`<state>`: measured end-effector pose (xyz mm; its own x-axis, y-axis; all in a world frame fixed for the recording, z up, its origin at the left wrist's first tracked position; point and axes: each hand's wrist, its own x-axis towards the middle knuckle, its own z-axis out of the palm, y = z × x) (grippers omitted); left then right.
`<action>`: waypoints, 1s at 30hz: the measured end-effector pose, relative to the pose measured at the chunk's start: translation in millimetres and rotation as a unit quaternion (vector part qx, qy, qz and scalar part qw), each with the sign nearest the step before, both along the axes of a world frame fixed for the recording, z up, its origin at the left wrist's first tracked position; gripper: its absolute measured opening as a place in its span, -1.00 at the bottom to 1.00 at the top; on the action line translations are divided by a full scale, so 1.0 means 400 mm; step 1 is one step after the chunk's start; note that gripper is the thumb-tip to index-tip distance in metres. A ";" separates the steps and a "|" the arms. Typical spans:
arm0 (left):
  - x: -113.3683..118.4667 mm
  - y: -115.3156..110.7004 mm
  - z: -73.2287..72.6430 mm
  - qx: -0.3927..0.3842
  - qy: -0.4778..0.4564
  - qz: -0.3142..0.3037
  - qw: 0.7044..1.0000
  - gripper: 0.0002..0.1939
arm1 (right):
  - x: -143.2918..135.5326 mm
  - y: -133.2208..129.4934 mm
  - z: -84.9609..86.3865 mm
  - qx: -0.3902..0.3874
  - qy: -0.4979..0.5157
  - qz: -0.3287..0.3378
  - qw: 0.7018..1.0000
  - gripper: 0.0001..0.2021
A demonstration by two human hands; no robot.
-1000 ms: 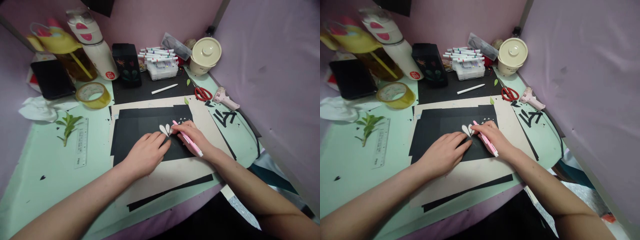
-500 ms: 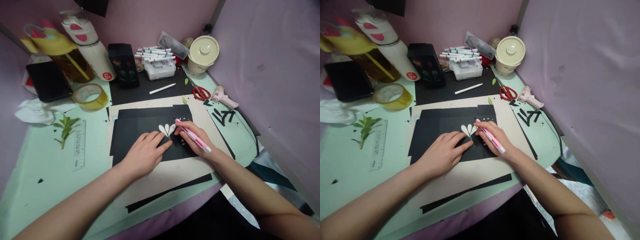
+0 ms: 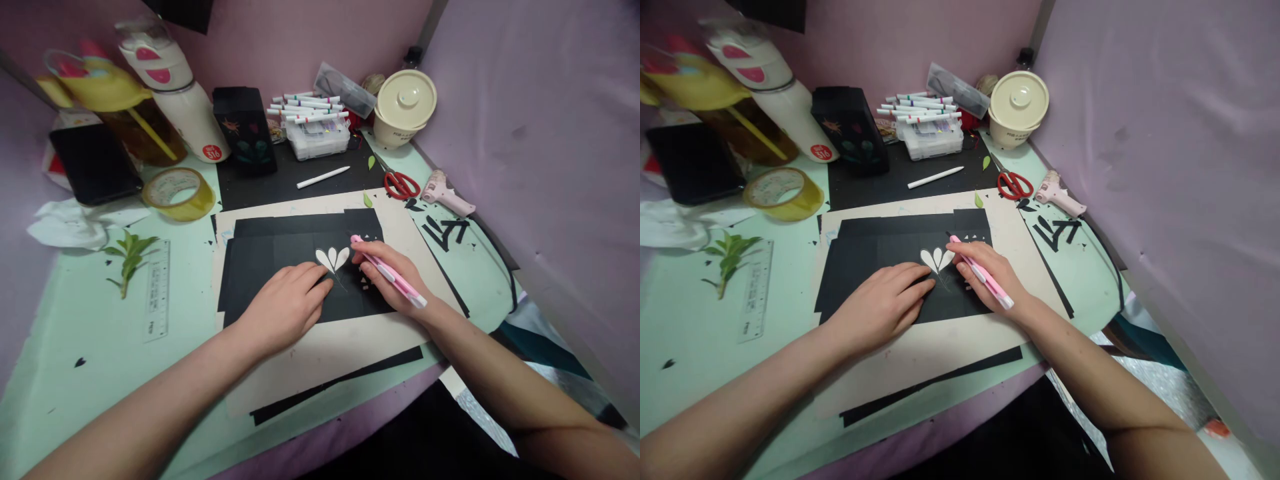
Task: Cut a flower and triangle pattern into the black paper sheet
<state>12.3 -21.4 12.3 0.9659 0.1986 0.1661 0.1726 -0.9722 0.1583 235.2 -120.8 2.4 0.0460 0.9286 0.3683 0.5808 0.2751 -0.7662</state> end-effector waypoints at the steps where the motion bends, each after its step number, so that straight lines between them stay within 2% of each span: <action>1: -0.001 0.003 0.005 -0.018 0.004 0.000 1.000 -0.70 | 0.000 -0.005 0.008 0.008 0.000 -0.005 1.000 -0.70; 4: -0.005 0.017 0.024 -0.081 0.029 -0.004 0.996 -0.68 | -0.006 -0.028 0.033 0.002 0.025 -0.038 0.999 -0.73; 7: -0.008 0.036 0.050 -0.130 0.074 -0.011 0.989 -0.67 | -0.020 -0.051 0.041 -0.046 0.099 -0.089 0.990 -0.84; 11: 0.013 0.072 0.090 -0.163 0.109 -0.026 0.980 -0.72 | -0.040 -0.064 0.017 -0.098 0.144 -0.134 0.976 -0.82; 14: 0.059 0.101 0.102 -0.156 0.087 0.024 0.984 -0.82 | -0.049 -0.067 -0.001 -0.107 0.125 -0.131 0.978 -0.82; 17: 0.111 0.125 0.086 -0.179 0.093 0.047 0.978 -0.93 | -0.051 -0.070 -0.004 -0.094 0.087 -0.114 0.985 -0.87; 20: 0.145 0.142 0.054 -0.228 0.106 0.039 0.967 -0.86 | -0.051 -0.069 -0.001 -0.078 0.068 -0.105 0.989 -0.87; 24: 0.150 0.151 0.024 -0.253 0.105 0.052 0.960 -0.82 | -0.049 -0.068 -0.002 -0.071 0.058 -0.097 0.991 -0.88; 30: 0.141 0.148 0.016 -0.268 0.082 0.051 0.959 -0.81 | -0.053 -0.071 -0.004 -0.044 0.049 -0.084 0.994 -0.88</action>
